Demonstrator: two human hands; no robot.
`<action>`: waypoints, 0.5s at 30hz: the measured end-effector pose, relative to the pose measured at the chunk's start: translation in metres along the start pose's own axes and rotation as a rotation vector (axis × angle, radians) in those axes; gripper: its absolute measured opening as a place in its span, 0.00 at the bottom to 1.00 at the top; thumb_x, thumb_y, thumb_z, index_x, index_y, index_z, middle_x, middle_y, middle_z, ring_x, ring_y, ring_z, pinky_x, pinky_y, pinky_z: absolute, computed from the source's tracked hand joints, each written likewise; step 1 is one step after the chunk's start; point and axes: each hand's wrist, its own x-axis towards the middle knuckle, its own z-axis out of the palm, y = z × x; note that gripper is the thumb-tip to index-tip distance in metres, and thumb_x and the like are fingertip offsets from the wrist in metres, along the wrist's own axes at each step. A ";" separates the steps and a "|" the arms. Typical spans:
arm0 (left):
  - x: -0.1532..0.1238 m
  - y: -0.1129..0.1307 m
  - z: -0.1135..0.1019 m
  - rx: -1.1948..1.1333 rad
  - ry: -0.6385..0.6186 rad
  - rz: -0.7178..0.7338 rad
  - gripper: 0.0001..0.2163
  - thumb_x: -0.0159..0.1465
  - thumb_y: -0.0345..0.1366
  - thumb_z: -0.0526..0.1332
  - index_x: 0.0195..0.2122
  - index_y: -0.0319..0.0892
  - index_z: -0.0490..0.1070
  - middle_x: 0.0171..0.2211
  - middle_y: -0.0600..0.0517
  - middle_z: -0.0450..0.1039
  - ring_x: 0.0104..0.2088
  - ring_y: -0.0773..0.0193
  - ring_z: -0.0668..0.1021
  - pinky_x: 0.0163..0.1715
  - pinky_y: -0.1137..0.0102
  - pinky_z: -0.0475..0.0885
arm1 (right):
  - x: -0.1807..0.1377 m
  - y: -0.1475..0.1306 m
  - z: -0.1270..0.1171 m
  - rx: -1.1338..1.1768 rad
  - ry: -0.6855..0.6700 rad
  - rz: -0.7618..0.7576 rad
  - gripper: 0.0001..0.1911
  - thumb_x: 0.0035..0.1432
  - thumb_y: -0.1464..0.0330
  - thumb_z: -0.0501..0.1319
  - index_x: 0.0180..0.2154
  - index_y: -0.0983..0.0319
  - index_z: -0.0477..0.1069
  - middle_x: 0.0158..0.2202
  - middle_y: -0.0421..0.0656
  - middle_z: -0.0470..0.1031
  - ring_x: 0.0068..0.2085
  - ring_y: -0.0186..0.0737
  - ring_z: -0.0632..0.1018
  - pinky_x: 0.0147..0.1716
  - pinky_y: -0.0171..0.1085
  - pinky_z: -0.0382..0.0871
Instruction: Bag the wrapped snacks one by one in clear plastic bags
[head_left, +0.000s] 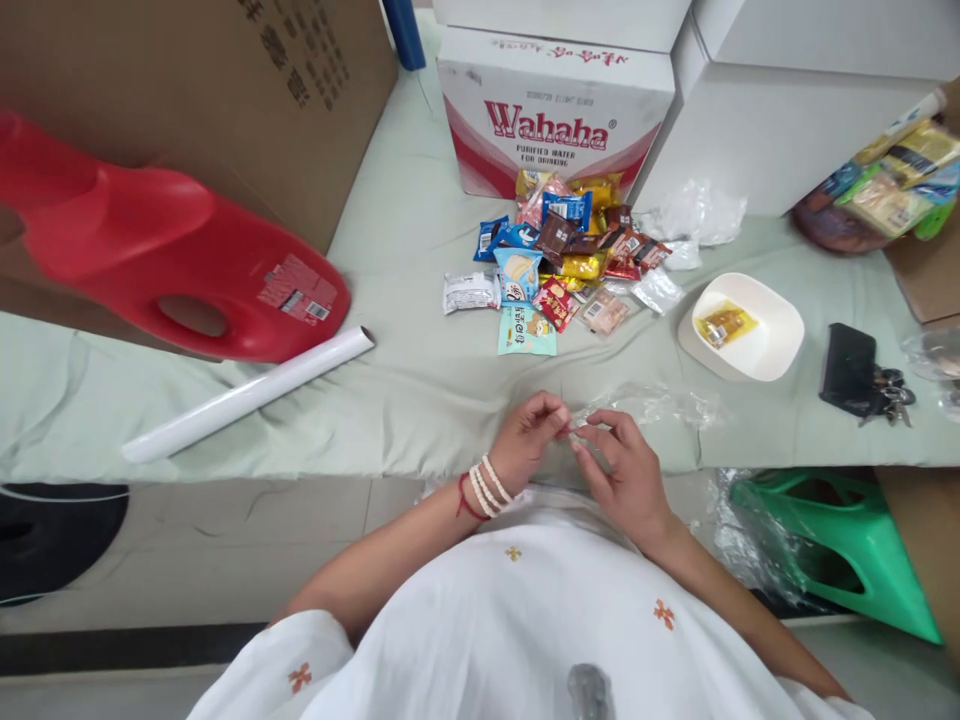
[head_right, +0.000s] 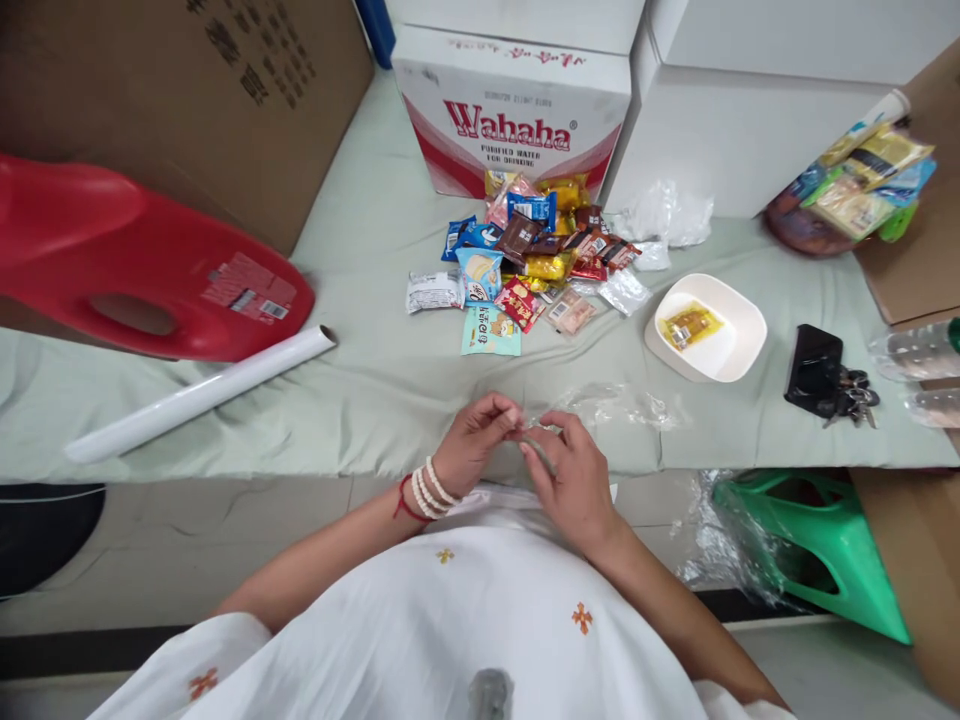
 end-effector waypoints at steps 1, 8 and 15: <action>0.003 -0.001 -0.002 -0.103 0.036 -0.037 0.18 0.59 0.51 0.70 0.31 0.41 0.70 0.31 0.54 0.72 0.34 0.67 0.76 0.41 0.67 0.75 | -0.002 0.004 -0.002 0.039 0.015 0.040 0.10 0.70 0.65 0.58 0.47 0.57 0.76 0.51 0.48 0.73 0.40 0.39 0.77 0.42 0.40 0.73; 0.014 0.012 -0.007 -0.111 0.160 -0.007 0.14 0.57 0.42 0.70 0.32 0.43 0.65 0.43 0.49 0.73 0.43 0.62 0.78 0.44 0.62 0.76 | -0.015 0.042 -0.005 0.054 0.152 0.361 0.09 0.68 0.64 0.58 0.38 0.59 0.75 0.39 0.46 0.73 0.42 0.44 0.76 0.43 0.43 0.73; 0.048 0.008 0.059 0.822 -0.313 0.397 0.18 0.57 0.43 0.70 0.47 0.44 0.75 0.52 0.41 0.73 0.53 0.47 0.73 0.55 0.52 0.68 | -0.012 0.052 0.006 0.055 0.063 0.435 0.08 0.64 0.67 0.58 0.41 0.60 0.75 0.41 0.46 0.71 0.38 0.42 0.75 0.37 0.39 0.71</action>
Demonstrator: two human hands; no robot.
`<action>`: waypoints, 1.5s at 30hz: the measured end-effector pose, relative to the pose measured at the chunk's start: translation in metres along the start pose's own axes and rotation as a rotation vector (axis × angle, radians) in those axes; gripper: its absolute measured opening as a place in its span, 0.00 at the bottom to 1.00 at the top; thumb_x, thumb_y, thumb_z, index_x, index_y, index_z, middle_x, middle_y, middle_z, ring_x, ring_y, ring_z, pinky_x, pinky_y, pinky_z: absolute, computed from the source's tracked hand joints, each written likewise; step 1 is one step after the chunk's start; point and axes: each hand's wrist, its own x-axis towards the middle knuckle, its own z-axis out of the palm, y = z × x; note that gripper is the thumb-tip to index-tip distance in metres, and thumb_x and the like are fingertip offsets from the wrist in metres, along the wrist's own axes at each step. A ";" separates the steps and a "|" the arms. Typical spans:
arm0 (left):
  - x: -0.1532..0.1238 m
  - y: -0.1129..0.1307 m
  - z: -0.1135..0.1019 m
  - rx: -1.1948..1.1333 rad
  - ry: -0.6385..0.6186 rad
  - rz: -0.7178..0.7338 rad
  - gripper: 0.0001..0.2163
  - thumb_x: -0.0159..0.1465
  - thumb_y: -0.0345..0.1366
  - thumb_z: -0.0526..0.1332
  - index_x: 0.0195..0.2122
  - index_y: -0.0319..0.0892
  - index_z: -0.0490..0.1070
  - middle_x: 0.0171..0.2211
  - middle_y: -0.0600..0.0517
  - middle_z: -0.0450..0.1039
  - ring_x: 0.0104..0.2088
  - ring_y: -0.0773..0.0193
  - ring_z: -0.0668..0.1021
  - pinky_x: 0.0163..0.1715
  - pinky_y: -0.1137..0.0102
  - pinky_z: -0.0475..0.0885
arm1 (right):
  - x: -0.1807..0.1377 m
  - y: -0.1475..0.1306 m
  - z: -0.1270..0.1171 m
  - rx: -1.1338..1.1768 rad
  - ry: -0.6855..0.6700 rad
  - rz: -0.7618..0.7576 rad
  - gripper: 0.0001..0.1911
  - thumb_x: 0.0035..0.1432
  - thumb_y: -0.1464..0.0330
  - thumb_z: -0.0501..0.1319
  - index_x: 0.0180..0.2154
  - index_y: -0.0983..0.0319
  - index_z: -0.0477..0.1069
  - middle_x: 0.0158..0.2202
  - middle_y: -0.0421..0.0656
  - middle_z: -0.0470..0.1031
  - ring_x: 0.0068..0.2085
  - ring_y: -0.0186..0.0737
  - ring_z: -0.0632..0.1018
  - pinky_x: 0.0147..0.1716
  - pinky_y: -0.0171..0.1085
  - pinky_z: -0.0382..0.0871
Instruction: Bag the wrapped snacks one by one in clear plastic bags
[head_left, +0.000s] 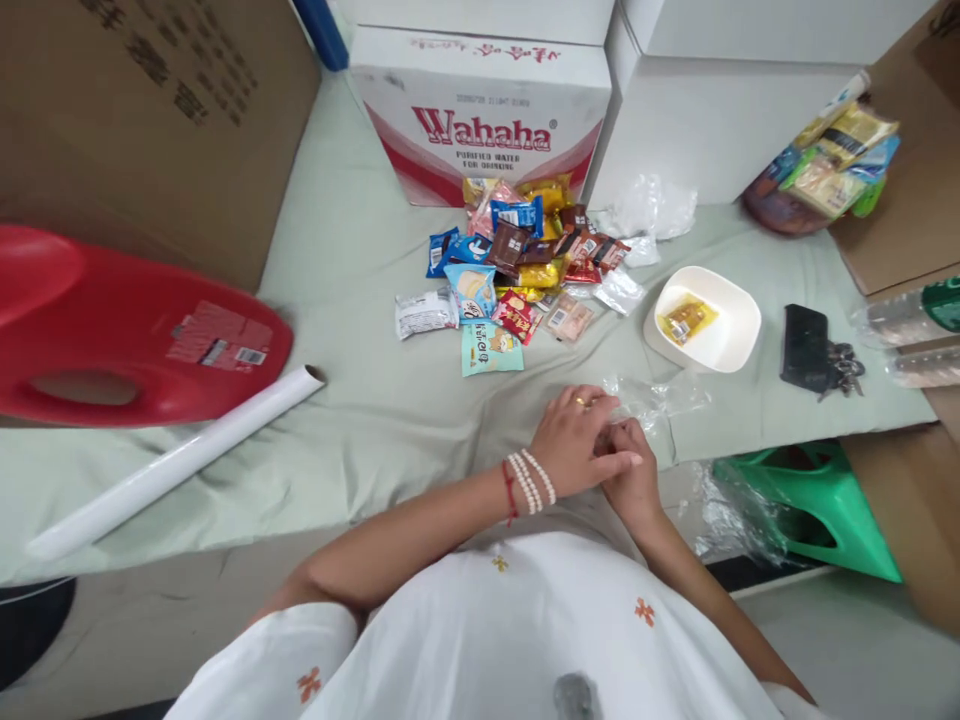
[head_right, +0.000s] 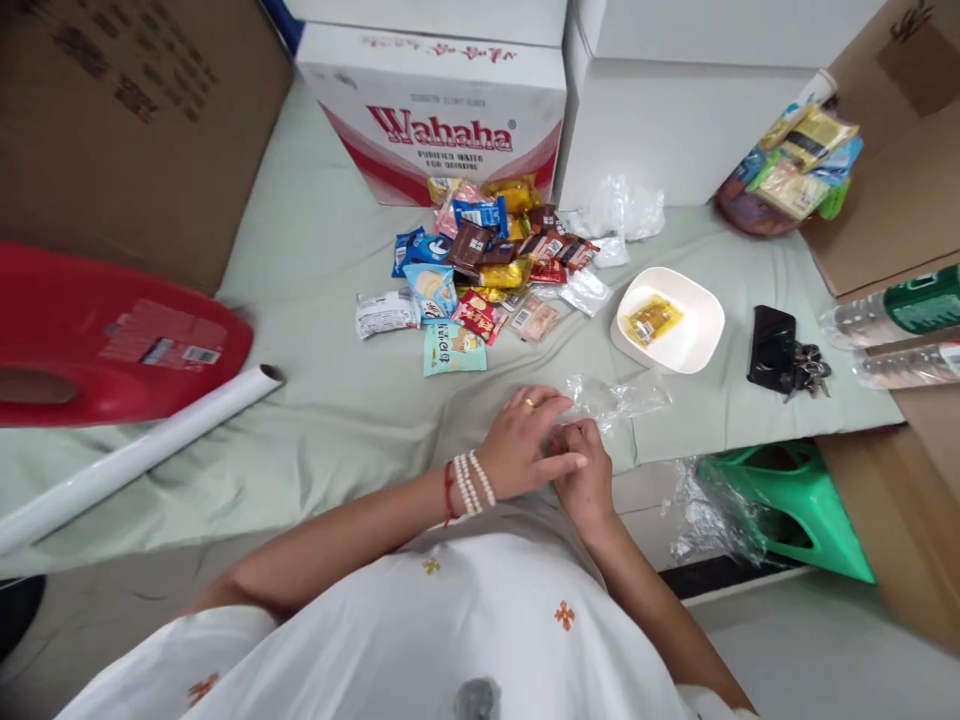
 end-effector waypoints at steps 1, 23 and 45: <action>0.010 -0.002 0.008 0.025 -0.037 0.004 0.14 0.58 0.41 0.69 0.43 0.43 0.76 0.49 0.42 0.75 0.52 0.47 0.73 0.55 0.52 0.67 | 0.000 0.001 0.000 0.000 0.001 -0.002 0.08 0.63 0.68 0.58 0.41 0.60 0.75 0.41 0.46 0.71 0.39 0.43 0.76 0.37 0.40 0.71; -0.058 -0.046 -0.056 -0.566 0.656 -0.461 0.12 0.57 0.41 0.64 0.40 0.45 0.70 0.37 0.50 0.71 0.34 0.63 0.75 0.33 0.68 0.71 | 0.036 -0.008 0.005 -0.091 0.001 -0.067 0.11 0.67 0.63 0.56 0.41 0.58 0.77 0.37 0.43 0.74 0.35 0.41 0.76 0.35 0.39 0.66; -0.094 -0.064 -0.088 -0.548 0.636 -0.625 0.19 0.55 0.51 0.70 0.37 0.45 0.68 0.35 0.53 0.76 0.30 0.64 0.77 0.27 0.71 0.72 | 0.043 -0.006 -0.046 -0.051 -0.252 -0.275 0.13 0.68 0.57 0.59 0.45 0.57 0.76 0.42 0.46 0.80 0.43 0.48 0.78 0.44 0.44 0.72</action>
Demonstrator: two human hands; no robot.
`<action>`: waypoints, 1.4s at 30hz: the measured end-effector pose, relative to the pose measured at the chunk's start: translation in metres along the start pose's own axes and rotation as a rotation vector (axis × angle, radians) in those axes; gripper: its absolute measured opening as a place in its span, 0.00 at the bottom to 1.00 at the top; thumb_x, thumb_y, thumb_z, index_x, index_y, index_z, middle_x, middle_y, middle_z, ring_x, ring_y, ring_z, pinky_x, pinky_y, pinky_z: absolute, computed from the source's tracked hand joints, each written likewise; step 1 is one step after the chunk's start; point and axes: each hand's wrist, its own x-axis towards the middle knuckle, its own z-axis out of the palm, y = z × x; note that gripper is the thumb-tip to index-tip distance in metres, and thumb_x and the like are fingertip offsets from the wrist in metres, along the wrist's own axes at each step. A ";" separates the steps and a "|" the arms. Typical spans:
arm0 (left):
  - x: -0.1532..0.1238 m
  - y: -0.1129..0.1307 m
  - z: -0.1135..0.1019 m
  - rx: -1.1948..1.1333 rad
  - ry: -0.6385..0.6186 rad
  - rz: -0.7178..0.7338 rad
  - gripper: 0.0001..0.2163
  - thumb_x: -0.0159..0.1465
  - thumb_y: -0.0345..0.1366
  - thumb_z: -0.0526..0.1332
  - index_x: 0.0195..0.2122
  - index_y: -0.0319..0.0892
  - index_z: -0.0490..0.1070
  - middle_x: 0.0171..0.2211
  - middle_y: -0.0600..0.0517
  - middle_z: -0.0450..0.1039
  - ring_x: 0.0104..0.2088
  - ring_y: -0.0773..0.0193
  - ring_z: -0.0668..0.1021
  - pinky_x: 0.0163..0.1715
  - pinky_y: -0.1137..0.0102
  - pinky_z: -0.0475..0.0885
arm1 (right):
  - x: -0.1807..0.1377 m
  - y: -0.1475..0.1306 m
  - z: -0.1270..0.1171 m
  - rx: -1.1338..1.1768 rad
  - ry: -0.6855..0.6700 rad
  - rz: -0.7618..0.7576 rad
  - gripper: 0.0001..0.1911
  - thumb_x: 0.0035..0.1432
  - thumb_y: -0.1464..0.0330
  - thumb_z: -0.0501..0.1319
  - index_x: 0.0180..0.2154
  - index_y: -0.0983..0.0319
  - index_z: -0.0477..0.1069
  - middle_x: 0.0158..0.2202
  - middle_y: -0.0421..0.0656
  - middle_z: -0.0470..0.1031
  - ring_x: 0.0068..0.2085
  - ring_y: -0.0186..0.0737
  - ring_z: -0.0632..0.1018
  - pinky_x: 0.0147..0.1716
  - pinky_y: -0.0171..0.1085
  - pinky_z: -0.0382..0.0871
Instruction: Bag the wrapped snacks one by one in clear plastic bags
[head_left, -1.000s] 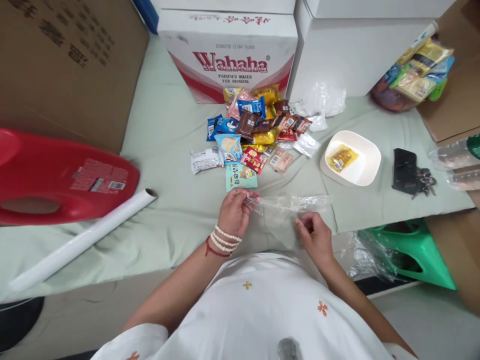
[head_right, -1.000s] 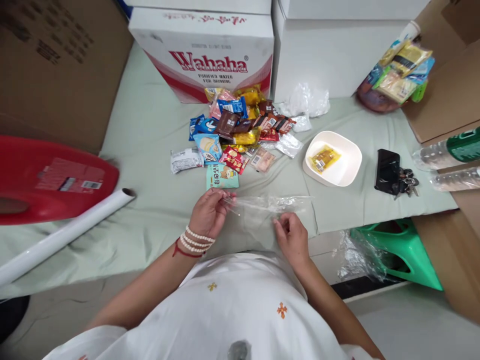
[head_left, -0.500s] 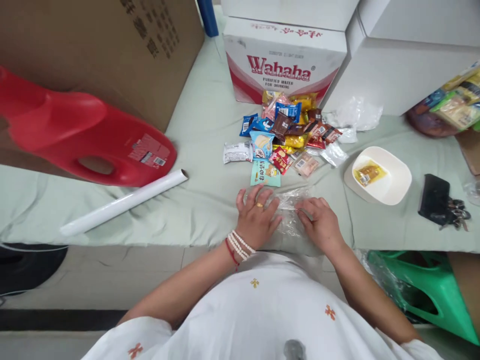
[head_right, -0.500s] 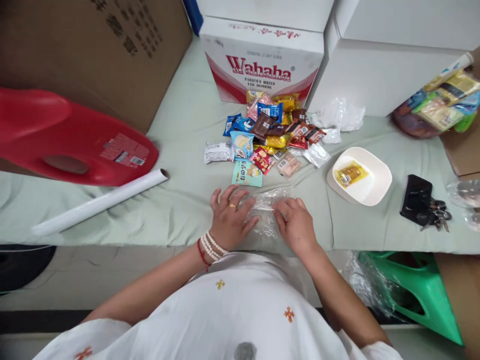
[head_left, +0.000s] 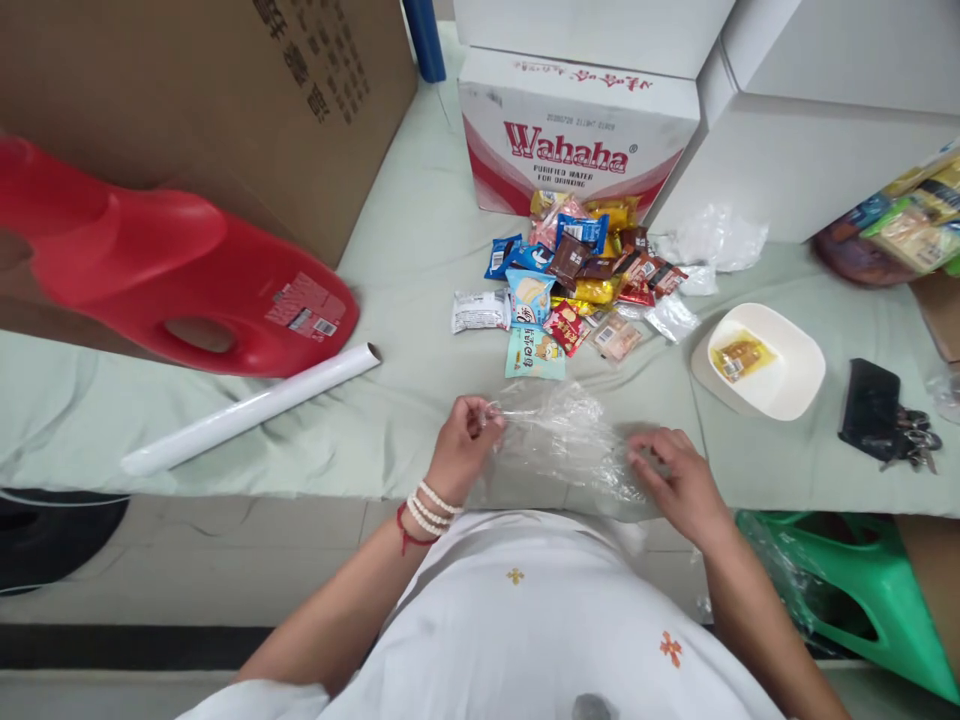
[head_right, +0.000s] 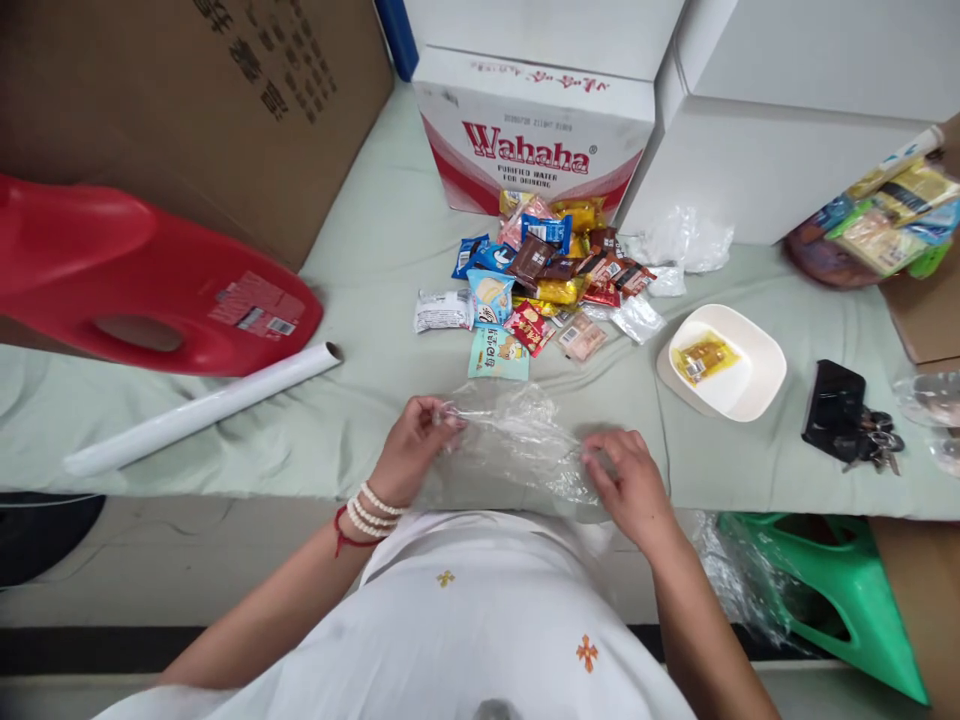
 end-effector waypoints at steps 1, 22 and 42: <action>-0.001 0.001 0.002 0.019 -0.022 0.001 0.21 0.52 0.49 0.73 0.40 0.45 0.68 0.38 0.52 0.77 0.31 0.64 0.78 0.29 0.70 0.73 | 0.001 0.001 0.002 0.006 -0.061 0.002 0.18 0.65 0.54 0.62 0.50 0.57 0.75 0.46 0.47 0.80 0.46 0.50 0.77 0.46 0.46 0.72; -0.032 0.005 0.006 -0.254 -0.207 -0.182 0.37 0.62 0.67 0.55 0.58 0.38 0.71 0.24 0.55 0.73 0.10 0.77 0.57 0.11 0.74 0.45 | 0.053 -0.042 0.042 0.942 -0.250 0.496 0.29 0.47 0.46 0.74 0.43 0.59 0.76 0.32 0.41 0.77 0.32 0.40 0.77 0.27 0.36 0.73; 0.008 0.020 -0.008 1.236 -0.098 1.037 0.15 0.66 0.28 0.55 0.51 0.43 0.76 0.54 0.41 0.76 0.50 0.50 0.76 0.46 0.57 0.72 | 0.100 0.002 0.022 0.668 -0.135 0.405 0.27 0.49 0.44 0.70 0.33 0.61 0.71 0.19 0.33 0.64 0.17 0.28 0.63 0.14 0.30 0.54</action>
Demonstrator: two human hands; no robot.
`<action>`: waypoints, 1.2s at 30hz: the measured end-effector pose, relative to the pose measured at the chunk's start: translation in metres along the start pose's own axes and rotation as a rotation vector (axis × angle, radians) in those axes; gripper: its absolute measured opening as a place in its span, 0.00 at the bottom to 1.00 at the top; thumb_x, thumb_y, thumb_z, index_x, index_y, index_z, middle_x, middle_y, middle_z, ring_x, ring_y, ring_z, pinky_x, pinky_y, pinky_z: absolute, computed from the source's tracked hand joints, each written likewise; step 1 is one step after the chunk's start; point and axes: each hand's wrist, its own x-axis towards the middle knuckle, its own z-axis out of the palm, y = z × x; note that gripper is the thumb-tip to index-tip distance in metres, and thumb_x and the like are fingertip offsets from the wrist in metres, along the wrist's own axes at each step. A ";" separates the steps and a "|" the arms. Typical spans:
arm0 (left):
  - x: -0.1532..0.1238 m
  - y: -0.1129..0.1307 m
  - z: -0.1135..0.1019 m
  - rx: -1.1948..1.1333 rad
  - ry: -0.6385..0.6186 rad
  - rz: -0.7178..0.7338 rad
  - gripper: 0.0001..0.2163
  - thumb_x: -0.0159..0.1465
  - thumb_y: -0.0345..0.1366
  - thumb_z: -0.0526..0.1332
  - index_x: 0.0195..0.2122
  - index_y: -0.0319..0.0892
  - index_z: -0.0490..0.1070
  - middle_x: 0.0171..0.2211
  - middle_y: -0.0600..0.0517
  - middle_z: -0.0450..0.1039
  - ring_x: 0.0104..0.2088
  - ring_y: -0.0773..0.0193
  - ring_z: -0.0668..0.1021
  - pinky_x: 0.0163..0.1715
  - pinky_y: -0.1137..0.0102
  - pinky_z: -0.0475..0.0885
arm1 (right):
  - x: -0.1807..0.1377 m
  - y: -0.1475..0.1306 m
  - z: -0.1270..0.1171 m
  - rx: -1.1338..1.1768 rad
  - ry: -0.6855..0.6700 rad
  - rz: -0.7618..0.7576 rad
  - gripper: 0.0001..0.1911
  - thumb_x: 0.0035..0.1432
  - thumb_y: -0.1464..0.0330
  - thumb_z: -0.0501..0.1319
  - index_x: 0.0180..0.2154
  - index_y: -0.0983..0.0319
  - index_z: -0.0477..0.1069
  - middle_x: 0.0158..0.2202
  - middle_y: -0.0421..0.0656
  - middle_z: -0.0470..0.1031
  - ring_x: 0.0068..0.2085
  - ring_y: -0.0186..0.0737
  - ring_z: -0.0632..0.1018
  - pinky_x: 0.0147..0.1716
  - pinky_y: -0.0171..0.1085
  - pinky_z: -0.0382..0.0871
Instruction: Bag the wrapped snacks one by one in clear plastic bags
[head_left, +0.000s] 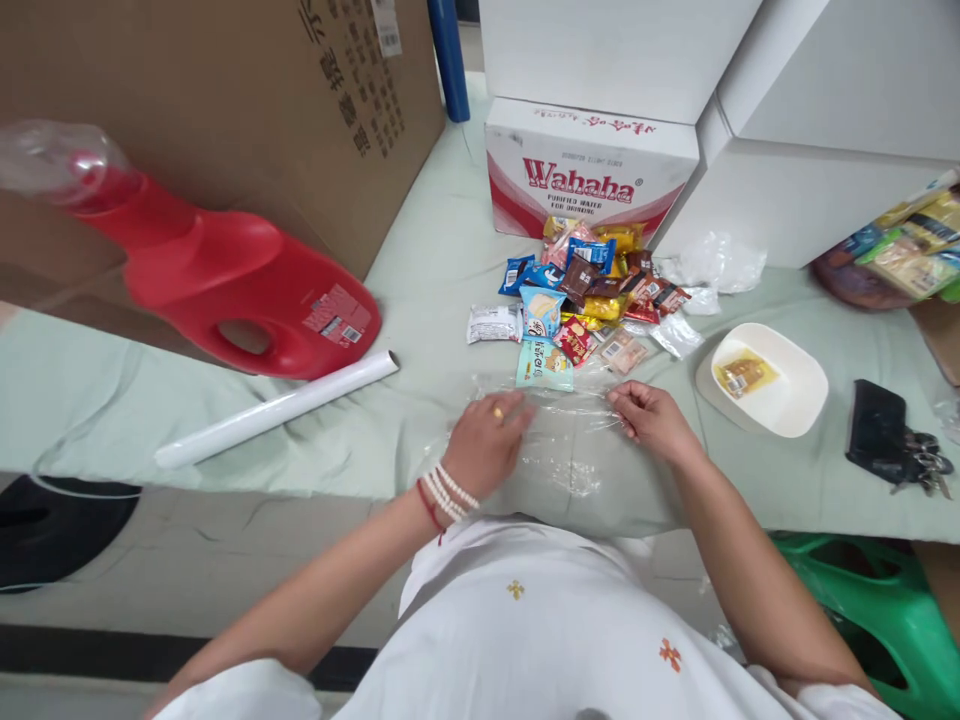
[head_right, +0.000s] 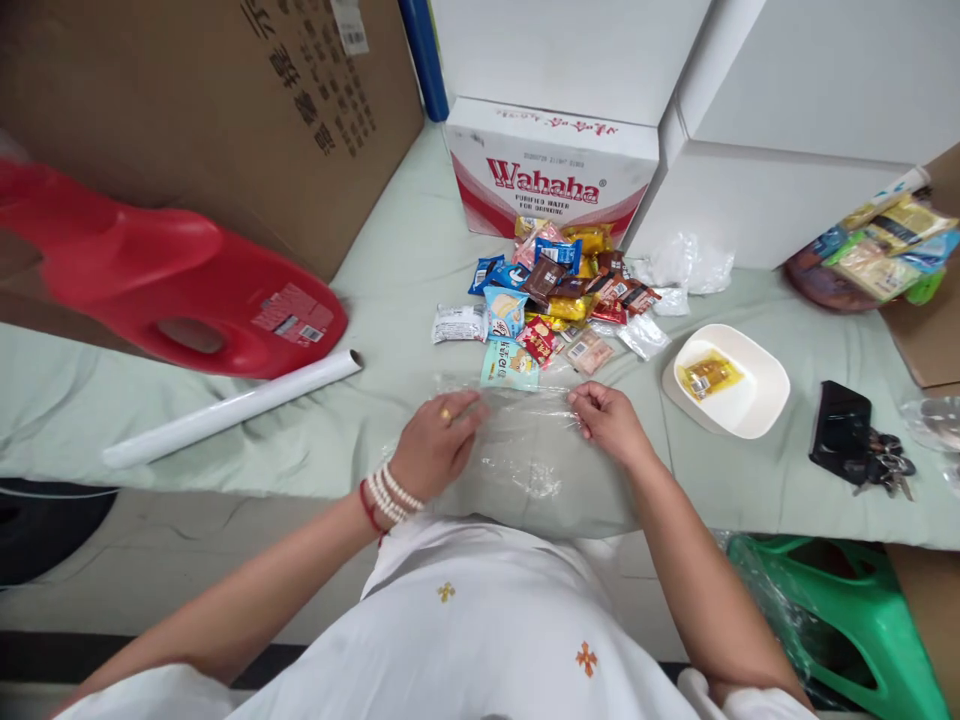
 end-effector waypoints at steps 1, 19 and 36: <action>0.008 -0.005 0.007 0.032 -0.058 -0.095 0.16 0.67 0.29 0.55 0.53 0.42 0.76 0.58 0.38 0.74 0.50 0.49 0.76 0.46 0.56 0.72 | 0.002 0.000 -0.006 0.015 0.023 0.001 0.28 0.48 0.44 0.70 0.34 0.61 0.71 0.20 0.33 0.65 0.18 0.29 0.63 0.15 0.30 0.55; 0.057 -0.079 0.022 -0.603 0.050 -0.827 0.10 0.61 0.44 0.61 0.35 0.42 0.72 0.33 0.51 0.73 0.36 0.59 0.75 0.43 0.63 0.72 | -0.076 0.035 -0.027 -0.030 -0.099 0.145 0.31 0.50 0.49 0.70 0.49 0.61 0.73 0.30 0.39 0.73 0.29 0.36 0.72 0.28 0.36 0.69; -0.010 0.012 0.040 -0.024 -0.253 -0.149 0.25 0.72 0.47 0.54 0.69 0.51 0.62 0.74 0.44 0.52 0.73 0.38 0.55 0.66 0.31 0.43 | 0.110 -0.069 -0.008 -1.354 0.202 -0.642 0.25 0.64 0.69 0.59 0.62 0.66 0.68 0.57 0.58 0.72 0.55 0.62 0.67 0.52 0.54 0.63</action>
